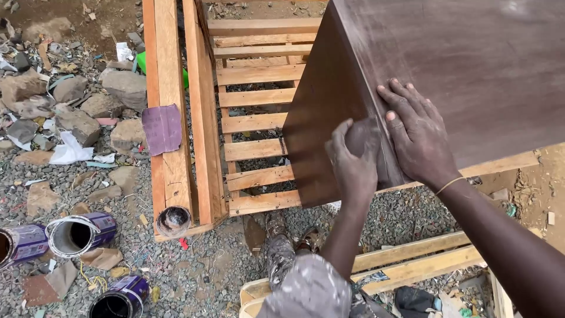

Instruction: Sanding the interior and exterior surfaces of a wooden cabinet to prepare it for finishing.

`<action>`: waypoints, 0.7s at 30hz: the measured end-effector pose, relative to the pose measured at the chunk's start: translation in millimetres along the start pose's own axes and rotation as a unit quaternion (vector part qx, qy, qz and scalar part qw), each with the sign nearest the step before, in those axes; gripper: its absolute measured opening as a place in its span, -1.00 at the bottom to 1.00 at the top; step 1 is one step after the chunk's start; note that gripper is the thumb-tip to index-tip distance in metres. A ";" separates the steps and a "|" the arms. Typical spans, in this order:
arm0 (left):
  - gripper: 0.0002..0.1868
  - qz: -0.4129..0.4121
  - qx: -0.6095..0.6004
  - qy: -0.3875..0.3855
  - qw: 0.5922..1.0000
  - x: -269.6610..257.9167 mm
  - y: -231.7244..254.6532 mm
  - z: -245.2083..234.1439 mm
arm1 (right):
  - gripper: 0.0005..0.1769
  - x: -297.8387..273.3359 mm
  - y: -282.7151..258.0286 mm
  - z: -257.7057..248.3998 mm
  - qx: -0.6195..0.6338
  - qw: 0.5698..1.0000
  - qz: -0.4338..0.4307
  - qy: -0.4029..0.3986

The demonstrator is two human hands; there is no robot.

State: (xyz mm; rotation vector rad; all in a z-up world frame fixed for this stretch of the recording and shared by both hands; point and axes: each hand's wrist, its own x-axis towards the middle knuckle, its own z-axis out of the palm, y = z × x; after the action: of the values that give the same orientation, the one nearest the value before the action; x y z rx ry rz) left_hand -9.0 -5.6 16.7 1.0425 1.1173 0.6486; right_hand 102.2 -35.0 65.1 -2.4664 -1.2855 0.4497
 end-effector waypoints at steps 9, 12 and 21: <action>-0.22 0.033 -0.022 0.007 0.999 39.0 1.3 11.1 | -0.48 13.8 18.5 10.2 -0.034 0.989 -0.112 0.085; -0.21 0.000 -0.005 -0.011 1.000 3.7 6.7 0.6 | -0.48 2.8 16.7 10.6 -0.026 0.991 -0.110 0.075; -0.25 -0.038 -0.018 -0.012 0.999 31.4 0.1 6.8 | -0.45 13.9 16.3 14.2 -0.038 0.992 -0.100 0.067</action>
State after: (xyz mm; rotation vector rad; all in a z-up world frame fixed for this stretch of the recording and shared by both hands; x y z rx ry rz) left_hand 8.1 18.8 4.7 0.9698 1.1151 0.5934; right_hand 115.7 -30.4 43.7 -2.3500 -1.4985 0.1847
